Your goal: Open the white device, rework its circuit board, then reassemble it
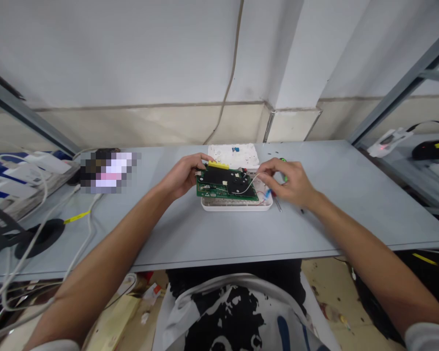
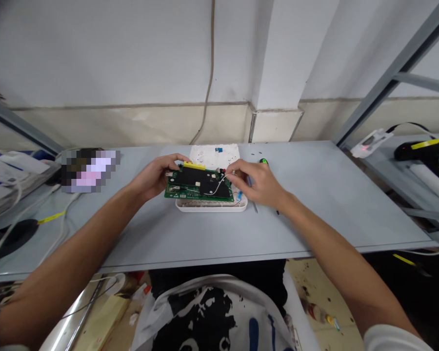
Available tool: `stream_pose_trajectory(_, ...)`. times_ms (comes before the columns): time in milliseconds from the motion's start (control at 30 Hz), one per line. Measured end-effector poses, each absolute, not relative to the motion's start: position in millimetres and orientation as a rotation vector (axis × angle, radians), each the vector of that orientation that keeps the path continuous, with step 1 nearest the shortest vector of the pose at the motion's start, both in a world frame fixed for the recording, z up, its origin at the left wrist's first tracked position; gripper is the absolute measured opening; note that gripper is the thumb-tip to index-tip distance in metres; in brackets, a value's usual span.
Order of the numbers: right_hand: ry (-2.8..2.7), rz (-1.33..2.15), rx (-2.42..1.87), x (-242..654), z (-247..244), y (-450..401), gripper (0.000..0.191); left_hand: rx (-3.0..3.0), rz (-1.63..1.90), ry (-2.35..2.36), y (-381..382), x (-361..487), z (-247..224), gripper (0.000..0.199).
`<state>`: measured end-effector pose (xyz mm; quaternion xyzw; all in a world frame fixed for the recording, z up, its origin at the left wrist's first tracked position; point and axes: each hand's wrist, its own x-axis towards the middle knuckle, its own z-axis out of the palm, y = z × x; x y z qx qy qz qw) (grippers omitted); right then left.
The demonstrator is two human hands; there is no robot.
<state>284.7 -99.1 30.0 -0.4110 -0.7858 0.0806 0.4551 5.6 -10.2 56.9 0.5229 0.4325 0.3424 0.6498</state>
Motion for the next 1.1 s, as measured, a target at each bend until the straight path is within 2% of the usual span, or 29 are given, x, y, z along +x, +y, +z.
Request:
stream_pose_trajectory(200, -2.178, 0.864, -1.136, 339, 52, -94, 0.031, 1.241, 0.663, 0.944, -15, 7, 58, 0.032)
stream_pose_trajectory(267, -2.253, 0.983, -1.184, 347, 51, -90, 0.033, 1.256, 0.624, 0.949, -15, 7, 60, 0.033)
stream_pose_trajectory(333, -2.195, 0.896, -1.242, 344, 46, -86, 0.036, 1.257, 0.611, 0.944, -13, 6, 61, 0.032)
stream_pose_trajectory(400, -2.071, 0.669, -1.26, 333, 38, -84, 0.037, 1.25, 0.604, 0.932, -11, 5, 60, 0.03)
stream_pose_trajectory(533, -2.085, 0.346, -1.157, 309, 22, -81, 0.037, 1.24, 0.586, 0.894, -5, 0, 56, 0.033)
stream_pose_trajectory(767, -2.029, 0.278, -1.16, 302, 3, -75, 0.023, 1.296, 0.531, 0.832, -6, 2, 49, 0.034)
stream_pose_trajectory(1100, -2.039, 0.185, -1.204, 301, -3, -73, 0.033, 1.368, 0.623, 0.905, -8, 12, 47, 0.029)
